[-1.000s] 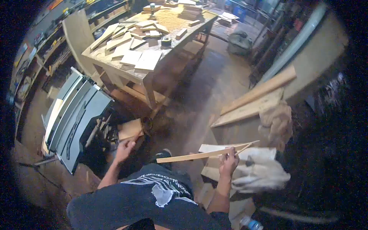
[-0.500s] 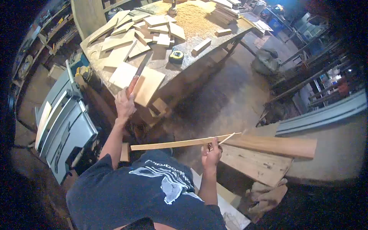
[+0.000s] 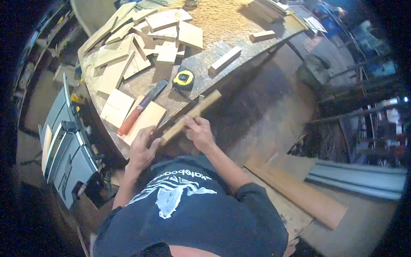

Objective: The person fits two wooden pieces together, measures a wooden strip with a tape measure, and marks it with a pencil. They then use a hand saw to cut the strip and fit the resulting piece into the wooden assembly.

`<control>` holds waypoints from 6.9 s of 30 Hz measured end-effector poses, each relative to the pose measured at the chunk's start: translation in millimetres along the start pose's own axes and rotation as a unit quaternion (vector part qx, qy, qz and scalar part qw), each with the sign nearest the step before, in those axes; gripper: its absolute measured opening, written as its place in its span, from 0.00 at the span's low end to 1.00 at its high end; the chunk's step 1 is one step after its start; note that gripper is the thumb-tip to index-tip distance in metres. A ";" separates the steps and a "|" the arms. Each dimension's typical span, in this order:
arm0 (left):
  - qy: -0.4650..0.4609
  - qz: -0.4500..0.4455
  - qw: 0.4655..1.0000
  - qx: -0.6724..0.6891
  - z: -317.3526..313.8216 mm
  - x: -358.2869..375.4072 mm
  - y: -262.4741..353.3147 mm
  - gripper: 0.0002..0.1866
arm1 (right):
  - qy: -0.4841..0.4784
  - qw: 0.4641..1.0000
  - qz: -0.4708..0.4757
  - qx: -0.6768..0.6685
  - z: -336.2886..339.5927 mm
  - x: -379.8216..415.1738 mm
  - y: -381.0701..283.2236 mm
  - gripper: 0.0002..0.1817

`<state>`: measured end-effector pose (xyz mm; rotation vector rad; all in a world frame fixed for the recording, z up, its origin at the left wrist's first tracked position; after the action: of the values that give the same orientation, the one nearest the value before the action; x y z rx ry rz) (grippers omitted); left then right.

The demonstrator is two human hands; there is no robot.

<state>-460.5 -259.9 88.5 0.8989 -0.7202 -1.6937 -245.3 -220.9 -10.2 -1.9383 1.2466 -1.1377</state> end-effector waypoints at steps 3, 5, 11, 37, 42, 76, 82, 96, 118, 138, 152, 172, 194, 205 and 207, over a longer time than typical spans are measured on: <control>0.086 0.028 0.995 -0.031 -22.7 -2.6 -10.7 0.23 | -0.080 0.988 0.009 0.133 -7.4 -50.4 -26.3 0.15; 0.147 0.066 0.986 -0.042 -34.8 -8.2 6.8 0.22 | -0.121 0.979 -0.007 0.166 -16.8 -71.1 -53.2 0.16; 0.250 0.183 0.933 -0.185 -52.9 29.9 25.3 0.21 | -0.148 0.642 0.377 0.650 -32.1 -131.6 -116.0 0.34; 0.114 0.145 0.944 -0.274 -121.3 -111.8 -45.2 0.17 | 0.122 0.655 0.273 0.694 142.9 -194.5 -246.2 0.15; 0.129 0.145 0.932 -0.306 -112.8 -113.1 -54.2 0.19 | 0.268 0.662 0.238 0.658 219.2 -192.0 -260.7 0.15; 0.171 0.153 0.966 0.121 -210.5 -307.2 43.8 0.57 | 0.205 0.753 0.354 0.515 267.8 -197.4 -312.9 0.29; -0.056 0.158 0.957 0.238 -218.1 -223.2 62.9 0.62 | -0.140 0.943 0.081 0.289 146.6 -144.0 -209.7 0.20; -0.170 0.346 0.892 0.237 -135.5 -118.2 1.8 0.35 | -0.175 0.964 -0.185 0.080 92.9 -178.0 -143.5 0.17; -0.246 0.468 0.820 0.219 37.5 76.4 -144.3 0.26 | 0.133 0.691 0.084 0.706 82.8 -247.9 -137.5 0.14; -0.239 0.529 0.806 0.115 35.7 82.8 -139.2 0.27 | 0.061 0.709 0.156 0.685 52.4 -226.4 -181.7 0.23; -0.144 0.548 0.820 0.078 56.1 113.2 -152.3 0.29 | 0.246 0.488 0.048 0.836 315.5 -299.6 -303.7 0.27; -0.122 0.560 0.814 0.095 95.6 178.4 -185.9 0.29 | -0.052 0.881 0.038 0.470 44.0 -202.0 -198.3 0.08; -0.109 0.631 0.753 0.149 130.3 213.3 -175.6 0.28 | -0.389 0.665 0.073 0.633 -134.5 -174.8 -13.0 0.08; -0.117 0.604 0.778 0.132 132.4 210.6 -180.6 0.27 | -0.407 0.643 0.060 0.646 -143.7 -168.1 -14.4 0.08; -0.119 0.614 0.766 0.145 131.1 214.1 -181.7 0.27 | -0.410 0.641 0.063 0.646 -147.4 -165.7 -15.7 0.08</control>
<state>-701.7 -410.1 -35.4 0.2049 -1.3694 -0.4893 -401.8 -65.2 14.8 -0.8925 -0.0963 -0.5406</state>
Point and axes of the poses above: each hand's wrist, its own x-axis away from the middle knuckle, its own z-axis out of the back of the hand, y = z × x, the point moved 7 cm from there along -x, towards the middle knuckle, and after that the axes turned 10 degrees about x, right-handed, at the moved point
